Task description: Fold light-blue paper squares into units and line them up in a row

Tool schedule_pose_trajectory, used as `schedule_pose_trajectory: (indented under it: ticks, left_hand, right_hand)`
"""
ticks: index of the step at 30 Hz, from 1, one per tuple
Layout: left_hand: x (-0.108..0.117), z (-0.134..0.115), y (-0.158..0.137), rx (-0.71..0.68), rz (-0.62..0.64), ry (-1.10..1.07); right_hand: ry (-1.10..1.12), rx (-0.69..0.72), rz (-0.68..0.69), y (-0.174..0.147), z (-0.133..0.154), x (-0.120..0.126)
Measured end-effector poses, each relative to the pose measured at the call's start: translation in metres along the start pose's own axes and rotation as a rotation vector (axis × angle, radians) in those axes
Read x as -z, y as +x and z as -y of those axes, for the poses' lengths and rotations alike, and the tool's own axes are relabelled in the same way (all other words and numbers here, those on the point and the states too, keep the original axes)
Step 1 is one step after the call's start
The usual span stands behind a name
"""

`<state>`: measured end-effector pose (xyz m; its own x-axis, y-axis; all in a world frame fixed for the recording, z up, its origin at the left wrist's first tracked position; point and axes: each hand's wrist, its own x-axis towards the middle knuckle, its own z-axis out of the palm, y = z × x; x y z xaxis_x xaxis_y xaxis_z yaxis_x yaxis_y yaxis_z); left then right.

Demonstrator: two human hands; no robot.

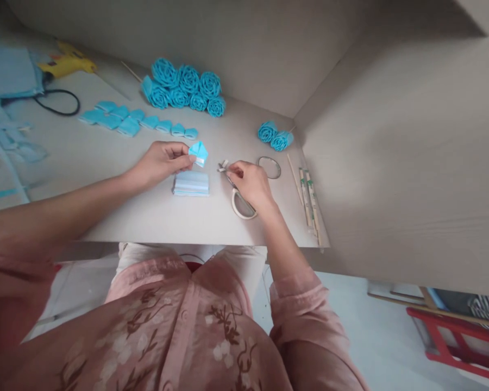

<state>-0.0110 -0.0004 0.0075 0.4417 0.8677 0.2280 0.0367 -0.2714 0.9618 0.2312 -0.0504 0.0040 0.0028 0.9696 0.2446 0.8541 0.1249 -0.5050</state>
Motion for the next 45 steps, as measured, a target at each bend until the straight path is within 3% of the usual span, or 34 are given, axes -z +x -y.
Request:
schedule_pose_trajectory:
  ticks: [11,17,22,26,29,35,40,45]
  left_hand:
    - [-0.001,0.000,0.000,0.030,-0.007,-0.004]
    - [-0.003,-0.003,-0.002,0.081,0.015,-0.072]
    - [-0.004,-0.007,-0.004,0.112,0.049,-0.110]
    - [-0.005,-0.009,-0.006,0.132,0.086,-0.108]
    - [-0.004,-0.010,-0.006,0.127,0.115,-0.102]
    - [-0.004,-0.011,-0.006,0.134,0.124,-0.120]
    - [-0.005,-0.010,-0.007,0.136,0.139,-0.143]
    - [-0.004,-0.010,-0.007,0.155,0.156,-0.169]
  right_hand:
    - [0.022,-0.116,-0.047,0.001,-0.002,-0.014]
    - [0.238,-0.132,-0.111,-0.001,-0.010,-0.018]
    - [0.299,0.129,-0.276,-0.011,0.013,-0.007]
    - [0.104,0.466,-0.433,-0.013,0.042,0.007]
    - [-0.020,0.619,-0.469,-0.008,0.050,0.009]
    - [-0.194,0.704,-0.520,0.000,0.045,0.001]
    - [-0.210,0.752,-0.531,0.001,0.042,-0.002]
    - [-0.263,0.717,-0.474,-0.002,0.039,-0.005]
